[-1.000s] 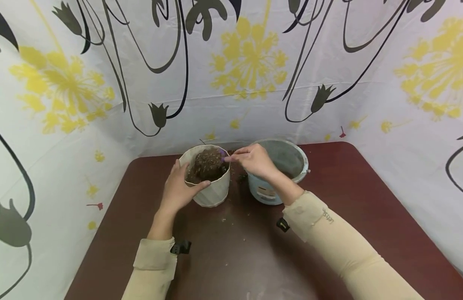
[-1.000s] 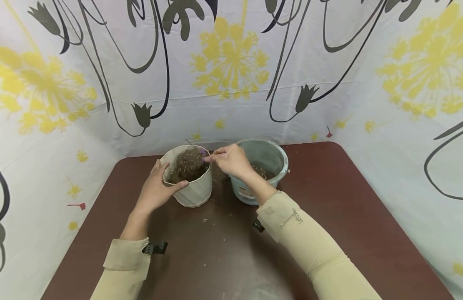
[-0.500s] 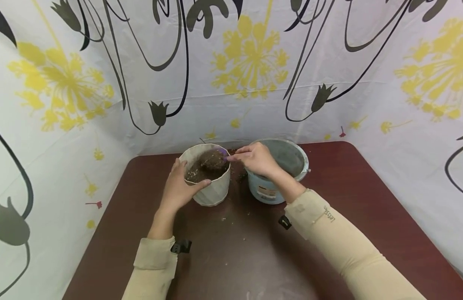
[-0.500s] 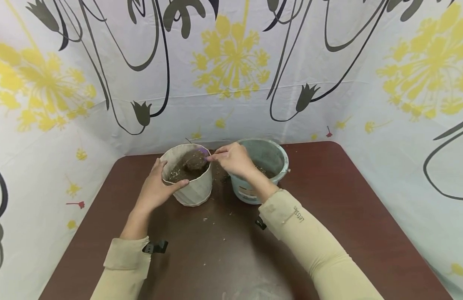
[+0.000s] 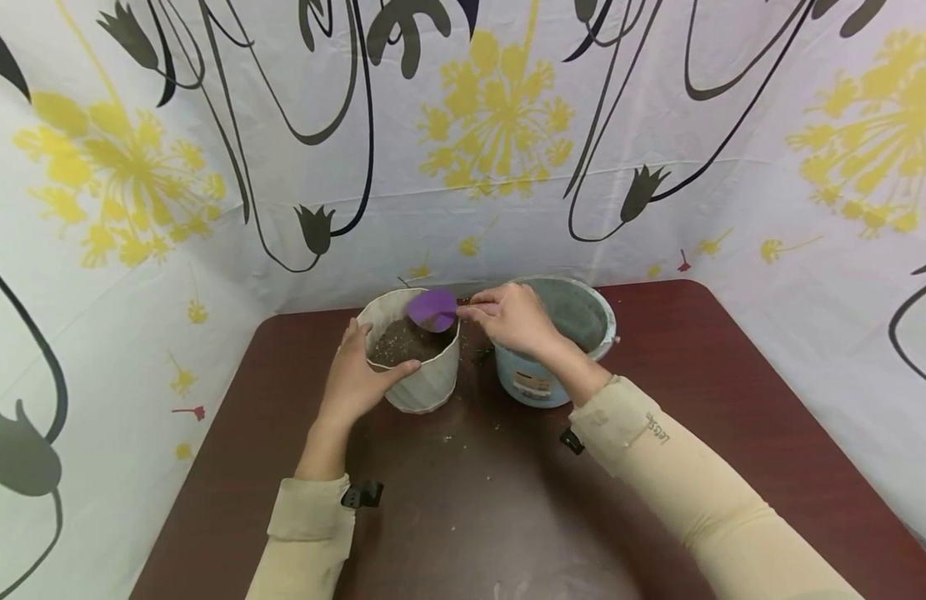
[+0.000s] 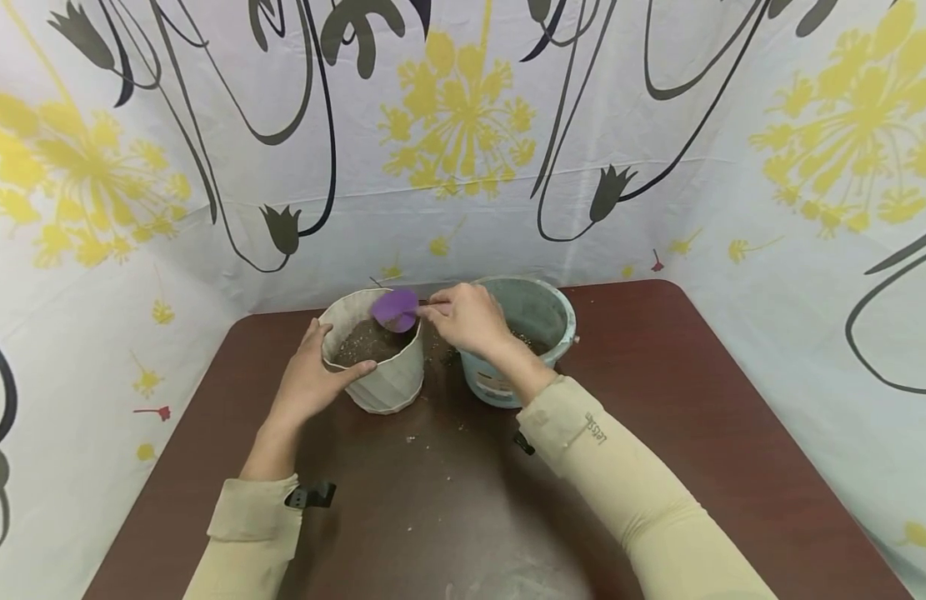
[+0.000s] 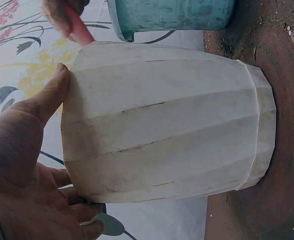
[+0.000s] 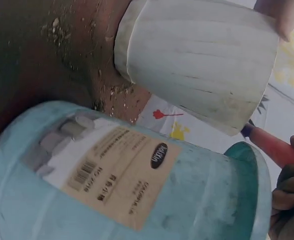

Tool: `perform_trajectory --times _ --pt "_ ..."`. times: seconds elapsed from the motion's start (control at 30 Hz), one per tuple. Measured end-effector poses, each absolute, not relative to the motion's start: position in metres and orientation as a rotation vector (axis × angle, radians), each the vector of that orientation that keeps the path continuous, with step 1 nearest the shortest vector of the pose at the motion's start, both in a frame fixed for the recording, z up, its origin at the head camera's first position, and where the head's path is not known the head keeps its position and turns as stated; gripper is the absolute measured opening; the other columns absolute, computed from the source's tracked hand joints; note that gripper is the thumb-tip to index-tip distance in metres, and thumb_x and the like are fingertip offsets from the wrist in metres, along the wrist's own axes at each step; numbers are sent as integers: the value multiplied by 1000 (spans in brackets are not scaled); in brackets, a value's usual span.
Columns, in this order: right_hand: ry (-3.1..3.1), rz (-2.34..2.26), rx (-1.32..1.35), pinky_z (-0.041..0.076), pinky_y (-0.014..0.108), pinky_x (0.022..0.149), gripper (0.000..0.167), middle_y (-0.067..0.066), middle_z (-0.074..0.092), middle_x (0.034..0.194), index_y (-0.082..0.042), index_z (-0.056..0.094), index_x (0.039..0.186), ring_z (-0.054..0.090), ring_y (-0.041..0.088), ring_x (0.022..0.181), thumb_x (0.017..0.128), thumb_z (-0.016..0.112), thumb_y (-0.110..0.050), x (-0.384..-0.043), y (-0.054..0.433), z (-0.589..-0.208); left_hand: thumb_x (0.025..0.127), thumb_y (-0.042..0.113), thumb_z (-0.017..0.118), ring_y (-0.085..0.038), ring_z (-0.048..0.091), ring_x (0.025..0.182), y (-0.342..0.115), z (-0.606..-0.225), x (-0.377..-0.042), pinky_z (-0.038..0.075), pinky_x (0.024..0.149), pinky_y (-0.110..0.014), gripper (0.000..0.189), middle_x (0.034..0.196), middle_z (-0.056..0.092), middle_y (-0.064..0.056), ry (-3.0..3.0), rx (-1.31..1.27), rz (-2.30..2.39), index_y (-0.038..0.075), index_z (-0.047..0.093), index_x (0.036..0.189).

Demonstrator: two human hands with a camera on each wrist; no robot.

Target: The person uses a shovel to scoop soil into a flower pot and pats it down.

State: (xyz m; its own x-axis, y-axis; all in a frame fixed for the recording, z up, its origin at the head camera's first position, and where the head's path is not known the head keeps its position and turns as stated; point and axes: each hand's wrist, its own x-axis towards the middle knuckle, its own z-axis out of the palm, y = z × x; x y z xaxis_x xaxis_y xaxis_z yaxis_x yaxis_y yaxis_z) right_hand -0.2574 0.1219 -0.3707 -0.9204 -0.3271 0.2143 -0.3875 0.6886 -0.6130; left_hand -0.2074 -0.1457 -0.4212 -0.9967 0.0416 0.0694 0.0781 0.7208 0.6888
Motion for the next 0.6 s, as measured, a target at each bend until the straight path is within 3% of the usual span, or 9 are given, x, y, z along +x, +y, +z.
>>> perform_trajectory --times 0.13,0.23,0.3,0.4,0.47,0.53,0.6 --pt "-2678 661 746 37 28 41 29 7 75 76 -10 76 120 50 14 44 99 67 -28 -254 123 -370 81 60 79 -39 14 153 -146 -423 -208 23 118 -59 113 168 5 -21 -2851 -107 -1146 -2 25 157" --pt "-2570 446 817 42 33 42 27 7 73 75 -13 76 120 57 17 50 98 68 -27 -252 126 -371 80 59 79 -40 16 152 -145 -424 -207 23 118 -59 111 168 6 -21 -2837 -107 -1141 -2 26 157" --pt "-2550 434 792 46 37 44 28 8 73 75 -13 76 121 63 22 56 99 68 -28 -252 130 -373 80 59 79 -41 17 152 -144 -424 -207 22 118 -59 110 168 8 -21 -2833 -108 -1133 -2 27 157" --pt "-2580 638 663 52 39 55 29 9 78 92 -14 76 120 72 26 73 99 67 -31 -252 138 -372 81 60 78 -41 13 153 -143 -422 -207 17 119 -62 110 167 9 -22 -2844 -110 -1090 -1 28 157" --pt "-2604 897 561 51 36 55 27 7 77 106 -18 77 119 71 25 71 99 66 -33 -253 146 -369 81 64 75 -40 10 154 -142 -421 -207 13 119 -64 109 167 11 -24 -2847 -116 -1046 1 28 157" --pt "-2606 1136 471 49 30 54 24 4 77 109 -24 78 116 67 16 66 100 66 -36 -253 156 -364 82 68 72 -39 6 154 -139 -419 -208 8 118 -66 108 166 14 -25 -2839 -130 -1015 3 30 157" --pt "-2613 1304 397 42 25 48 23 0 76 111 -31 79 113 54 10 54 100 64 -42 -253 170 -358 82 70 69 -39 7 154 -135 -417 -210 6 118 -66 106 165 17 -26 -2810 -159 -995 4 32 156"
